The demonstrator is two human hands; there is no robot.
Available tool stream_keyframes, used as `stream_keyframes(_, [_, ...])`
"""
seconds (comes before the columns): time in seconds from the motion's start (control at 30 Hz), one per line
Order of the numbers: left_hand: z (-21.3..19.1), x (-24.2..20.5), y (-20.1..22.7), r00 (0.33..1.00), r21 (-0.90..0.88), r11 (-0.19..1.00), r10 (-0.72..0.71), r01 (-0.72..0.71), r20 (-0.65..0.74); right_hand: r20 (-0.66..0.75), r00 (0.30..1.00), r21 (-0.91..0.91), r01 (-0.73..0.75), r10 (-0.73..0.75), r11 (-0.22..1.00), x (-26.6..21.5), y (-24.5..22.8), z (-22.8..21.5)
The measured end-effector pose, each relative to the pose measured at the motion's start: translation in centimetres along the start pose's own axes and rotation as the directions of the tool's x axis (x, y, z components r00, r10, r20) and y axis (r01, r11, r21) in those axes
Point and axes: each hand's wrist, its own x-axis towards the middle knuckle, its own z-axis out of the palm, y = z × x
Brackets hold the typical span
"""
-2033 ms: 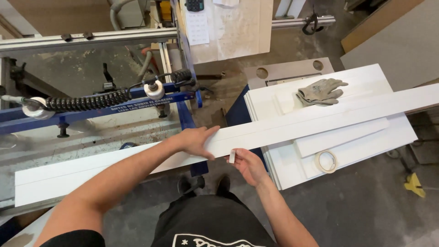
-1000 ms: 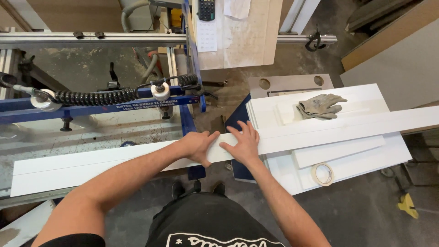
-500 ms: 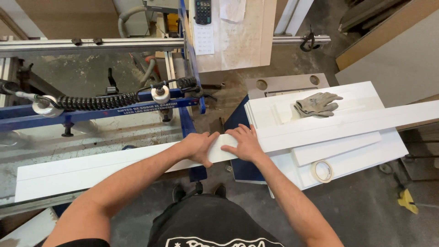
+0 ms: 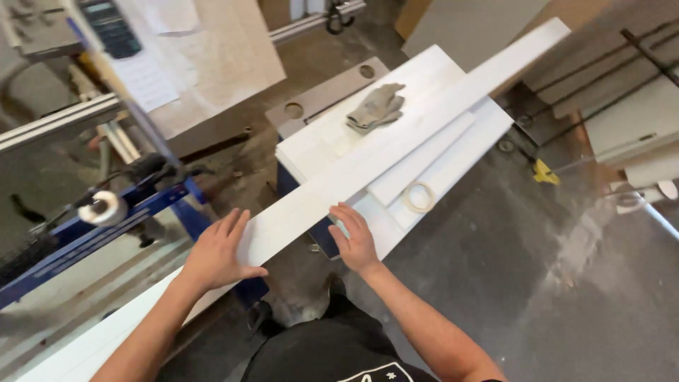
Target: Retrieving tape from storage and applying it to the surfaces of wooden boards in a workshop.
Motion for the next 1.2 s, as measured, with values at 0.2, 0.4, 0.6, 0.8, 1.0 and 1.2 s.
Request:
stream_keyframes(0.2, [5.1,6.6,9.3,0.746,0.138,0.958,0.283,-0.252,-0.602,-0.346,0.905,-0.054,-0.285,0.250,0.957,-5.0,13.4,-12.7])
stream_keyframes(0.4, [10.5,20.7,25.0,0.665,0.101,0.833,0.501,-0.544,-0.554,-0.148,0.862,-0.084,-0.499,0.484,0.863,-1.6,24.7,-20.8])
stream_keyframes(0.6, [16.0,31.9,32.3,0.820,0.132,0.904,0.426,-0.408,-0.382,0.119,0.985,-0.108,-0.113,0.126,0.988,2.0,29.7,-22.2])
stream_keyframes(0.8, [14.7,30.1,34.7,0.848,0.212,0.927,0.369,-0.309,-0.379,0.244,0.968,-0.028,-0.054,0.059,0.998,1.9,28.3,-25.5])
stream_keyframes(1.0, [13.3,29.2,36.9,0.919,-0.017,0.998,0.052,-0.063,-0.392,0.288,0.957,-0.011,-0.036,0.038,0.999,1.8,27.2,-27.2])
stream_keyframes(1.2, [15.0,31.7,37.1,0.878,0.034,0.999,-0.003,0.023,-0.478,0.180,0.973,-0.276,0.189,-0.143,0.942,1.8,26.6,-25.2])
